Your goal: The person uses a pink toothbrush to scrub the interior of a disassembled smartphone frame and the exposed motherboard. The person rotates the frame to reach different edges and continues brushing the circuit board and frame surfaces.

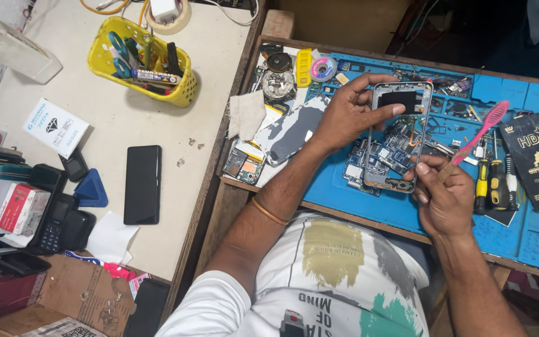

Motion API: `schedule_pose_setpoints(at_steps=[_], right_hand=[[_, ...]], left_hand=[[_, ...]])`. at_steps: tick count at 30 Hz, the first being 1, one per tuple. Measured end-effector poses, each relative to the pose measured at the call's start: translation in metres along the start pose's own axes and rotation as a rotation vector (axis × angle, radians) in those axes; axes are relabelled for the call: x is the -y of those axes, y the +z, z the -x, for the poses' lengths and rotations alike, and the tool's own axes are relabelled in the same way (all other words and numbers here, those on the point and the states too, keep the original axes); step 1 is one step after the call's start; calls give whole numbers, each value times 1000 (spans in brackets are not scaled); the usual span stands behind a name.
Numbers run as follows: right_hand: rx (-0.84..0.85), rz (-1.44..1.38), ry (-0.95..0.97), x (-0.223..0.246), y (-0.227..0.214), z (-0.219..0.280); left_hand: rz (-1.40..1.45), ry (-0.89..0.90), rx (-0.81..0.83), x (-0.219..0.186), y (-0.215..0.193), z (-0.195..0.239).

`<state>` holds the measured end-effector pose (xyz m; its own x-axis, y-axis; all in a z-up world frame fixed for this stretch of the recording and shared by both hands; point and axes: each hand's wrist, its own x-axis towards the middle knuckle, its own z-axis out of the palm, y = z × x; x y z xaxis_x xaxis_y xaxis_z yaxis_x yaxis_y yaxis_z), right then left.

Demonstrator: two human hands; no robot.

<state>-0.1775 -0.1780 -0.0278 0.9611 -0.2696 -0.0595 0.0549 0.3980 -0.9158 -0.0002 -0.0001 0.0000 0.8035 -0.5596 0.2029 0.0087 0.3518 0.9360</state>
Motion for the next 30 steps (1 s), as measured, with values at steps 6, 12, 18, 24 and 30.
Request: schedule_pose_setpoints(at_steps=[6,12,18,24,30], right_hand=[[-8,25,5,0,-1,0],[3,16,6,-1,-2,0],[6,27,0,-1,-2,0],[5,13,-5,-1,0,1],[-2,22,-3,0,0,1]], left_hand=[[-19,-19,-8,-1,0,-1],[-56,-16,-8,-2,0,-1],[-41,-12,-5,-1,0,-1],[-40,-21,-10,1,-1,-1],[-36,-8,-4,1,-1,-1]])
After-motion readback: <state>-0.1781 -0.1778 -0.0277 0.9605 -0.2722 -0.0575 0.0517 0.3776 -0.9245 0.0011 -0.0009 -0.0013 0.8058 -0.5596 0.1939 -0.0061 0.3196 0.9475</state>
